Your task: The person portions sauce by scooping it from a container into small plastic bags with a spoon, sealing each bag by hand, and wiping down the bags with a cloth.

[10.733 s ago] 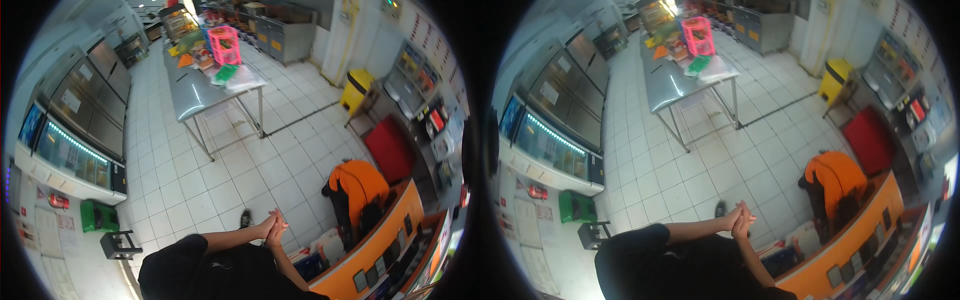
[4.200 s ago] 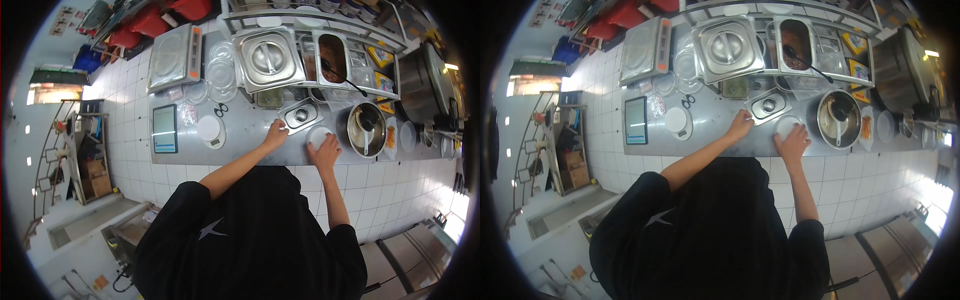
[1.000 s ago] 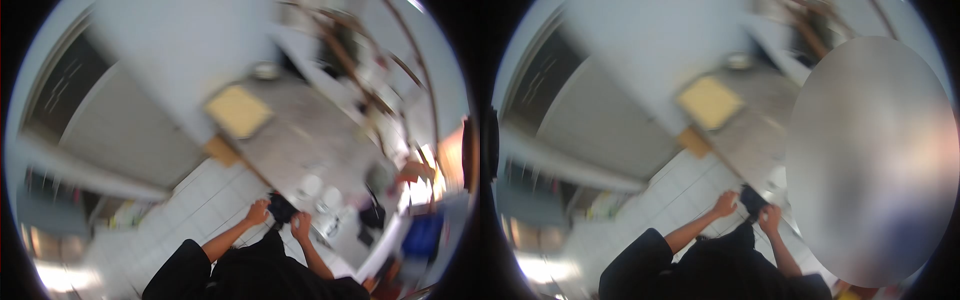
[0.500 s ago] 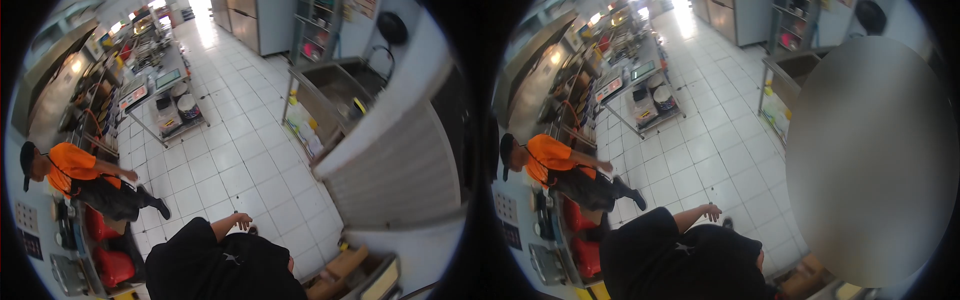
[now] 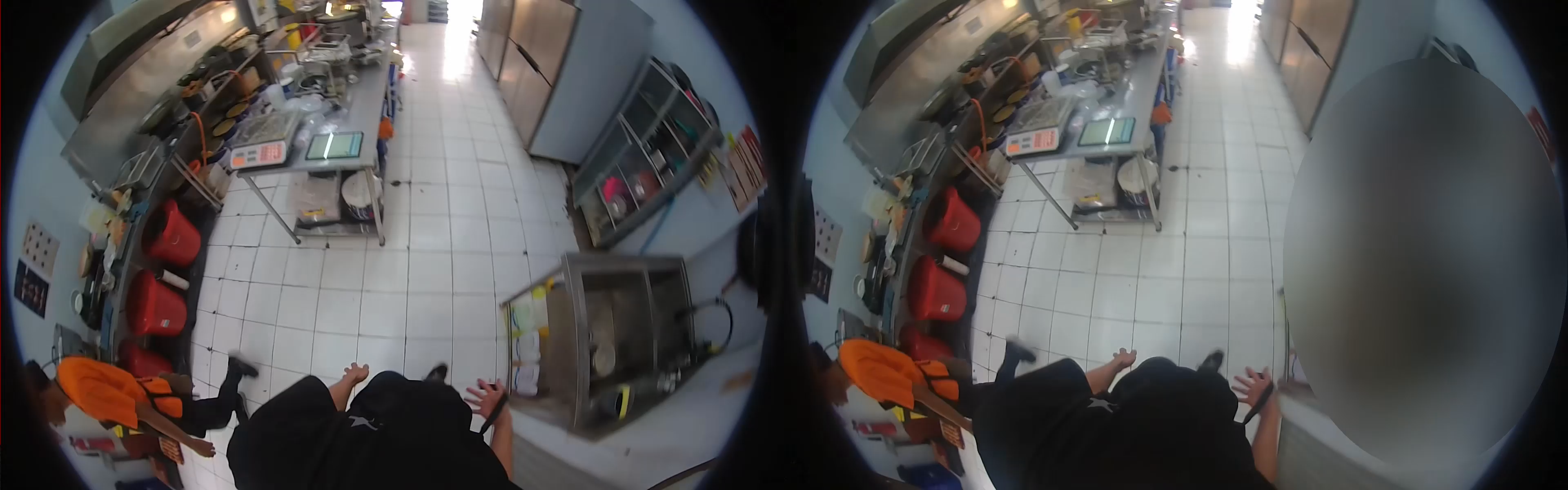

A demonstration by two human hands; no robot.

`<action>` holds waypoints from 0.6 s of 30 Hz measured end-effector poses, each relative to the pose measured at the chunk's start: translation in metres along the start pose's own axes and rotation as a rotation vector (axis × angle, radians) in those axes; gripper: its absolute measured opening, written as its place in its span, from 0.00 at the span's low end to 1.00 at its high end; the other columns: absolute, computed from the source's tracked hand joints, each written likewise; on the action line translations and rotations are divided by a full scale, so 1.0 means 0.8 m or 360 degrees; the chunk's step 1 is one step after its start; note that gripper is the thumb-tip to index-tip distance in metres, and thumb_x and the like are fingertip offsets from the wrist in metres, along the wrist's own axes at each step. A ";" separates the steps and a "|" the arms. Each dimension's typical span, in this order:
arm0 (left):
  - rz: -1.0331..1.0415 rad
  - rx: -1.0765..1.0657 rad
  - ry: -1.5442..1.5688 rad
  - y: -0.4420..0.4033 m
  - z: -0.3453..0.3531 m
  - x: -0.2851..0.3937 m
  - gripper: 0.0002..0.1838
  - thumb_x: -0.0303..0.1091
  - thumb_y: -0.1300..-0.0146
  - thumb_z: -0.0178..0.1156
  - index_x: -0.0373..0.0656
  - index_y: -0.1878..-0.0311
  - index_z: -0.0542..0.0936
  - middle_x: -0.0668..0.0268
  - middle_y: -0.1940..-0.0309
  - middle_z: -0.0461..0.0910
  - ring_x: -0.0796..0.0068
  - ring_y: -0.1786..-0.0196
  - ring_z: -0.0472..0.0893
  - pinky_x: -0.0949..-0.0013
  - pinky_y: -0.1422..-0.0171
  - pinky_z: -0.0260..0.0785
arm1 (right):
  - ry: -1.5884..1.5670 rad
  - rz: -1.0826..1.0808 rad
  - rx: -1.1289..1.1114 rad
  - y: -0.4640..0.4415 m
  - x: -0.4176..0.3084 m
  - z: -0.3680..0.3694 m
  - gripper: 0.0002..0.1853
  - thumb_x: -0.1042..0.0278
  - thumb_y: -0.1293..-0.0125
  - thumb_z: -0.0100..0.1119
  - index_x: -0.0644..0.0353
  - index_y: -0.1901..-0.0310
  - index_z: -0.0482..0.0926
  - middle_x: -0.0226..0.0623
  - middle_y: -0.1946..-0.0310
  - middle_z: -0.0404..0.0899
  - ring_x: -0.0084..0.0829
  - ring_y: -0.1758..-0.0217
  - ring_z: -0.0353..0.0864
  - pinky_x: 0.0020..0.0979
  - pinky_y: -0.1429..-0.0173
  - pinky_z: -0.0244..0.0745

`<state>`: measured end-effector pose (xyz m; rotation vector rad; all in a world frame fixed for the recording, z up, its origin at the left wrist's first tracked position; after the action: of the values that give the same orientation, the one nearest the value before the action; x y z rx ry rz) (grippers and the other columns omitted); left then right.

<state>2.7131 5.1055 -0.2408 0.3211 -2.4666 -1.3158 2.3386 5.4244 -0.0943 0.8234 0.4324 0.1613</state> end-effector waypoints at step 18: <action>0.1006 -0.0829 0.0305 -0.246 -0.383 0.872 0.32 0.59 0.27 0.48 0.42 0.34 0.77 0.56 0.56 0.89 0.61 0.51 0.86 0.51 0.50 0.76 | 0.0698 0.0338 -0.0023 -0.586 -0.641 0.267 0.29 0.46 0.24 0.52 0.58 0.30 0.72 0.44 0.39 0.81 0.43 0.38 0.81 0.42 0.29 0.73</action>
<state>2.1974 4.5236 -0.1214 -0.4070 -1.7516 -1.4663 1.9562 4.8093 -0.1538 0.8183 0.7539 0.5477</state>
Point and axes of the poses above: each hand's wrist, its own y-axis away from the middle knuckle, its own z-axis out of the palm, x = y × z, the point moved 4 cm from there along -y, towards the middle knuckle
